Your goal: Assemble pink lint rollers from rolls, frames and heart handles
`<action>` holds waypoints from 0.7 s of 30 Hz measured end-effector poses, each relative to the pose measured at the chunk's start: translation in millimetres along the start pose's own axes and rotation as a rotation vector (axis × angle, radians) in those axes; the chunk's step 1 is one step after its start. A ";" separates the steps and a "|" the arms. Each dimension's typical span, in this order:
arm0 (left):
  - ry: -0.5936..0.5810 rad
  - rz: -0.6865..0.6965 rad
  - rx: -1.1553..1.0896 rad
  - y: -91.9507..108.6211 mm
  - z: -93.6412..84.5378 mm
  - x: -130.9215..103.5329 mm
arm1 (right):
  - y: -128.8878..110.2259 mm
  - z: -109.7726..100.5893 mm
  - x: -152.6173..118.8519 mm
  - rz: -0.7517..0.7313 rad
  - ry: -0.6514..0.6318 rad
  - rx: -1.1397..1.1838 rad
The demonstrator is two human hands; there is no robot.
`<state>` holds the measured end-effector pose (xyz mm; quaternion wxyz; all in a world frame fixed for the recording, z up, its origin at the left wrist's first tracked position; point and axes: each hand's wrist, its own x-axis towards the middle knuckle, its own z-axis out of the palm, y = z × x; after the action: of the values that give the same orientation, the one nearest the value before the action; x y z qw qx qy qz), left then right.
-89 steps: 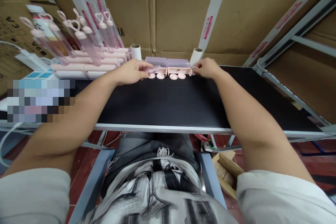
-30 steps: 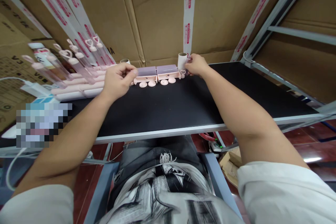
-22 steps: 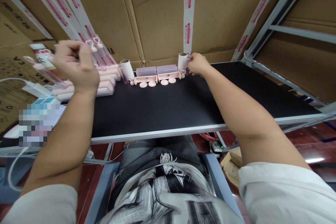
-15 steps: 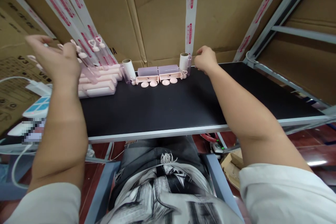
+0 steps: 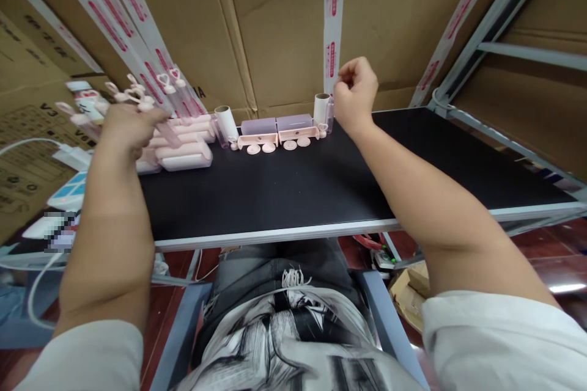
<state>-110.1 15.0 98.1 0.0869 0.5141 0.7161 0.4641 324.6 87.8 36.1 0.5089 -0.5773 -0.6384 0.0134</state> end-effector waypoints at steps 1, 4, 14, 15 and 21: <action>-0.022 0.002 -0.054 3.9 4.0 -1.5 | -9.8 1.7 -9.1 -0.023 0.014 0.041; -0.083 0.020 -0.287 14.9 21.3 -5.8 | -38.9 10.7 -41.7 -0.150 -0.179 0.155; -0.426 -0.043 -0.914 37.1 77.8 -63.6 | -59.0 59.2 -100.9 -0.324 -0.599 0.673; -0.471 -0.028 -0.904 35.7 82.0 -67.4 | -58.8 60.1 -99.6 -0.314 -0.578 0.702; -0.595 0.083 -0.885 32.7 97.0 -83.2 | -61.7 57.0 -92.4 -0.286 -0.514 0.802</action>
<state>7.7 4.1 39.6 0.4761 0.5655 0.3753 0.5592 225.0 30.4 -12.7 0.5140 -0.2207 -0.7604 0.3300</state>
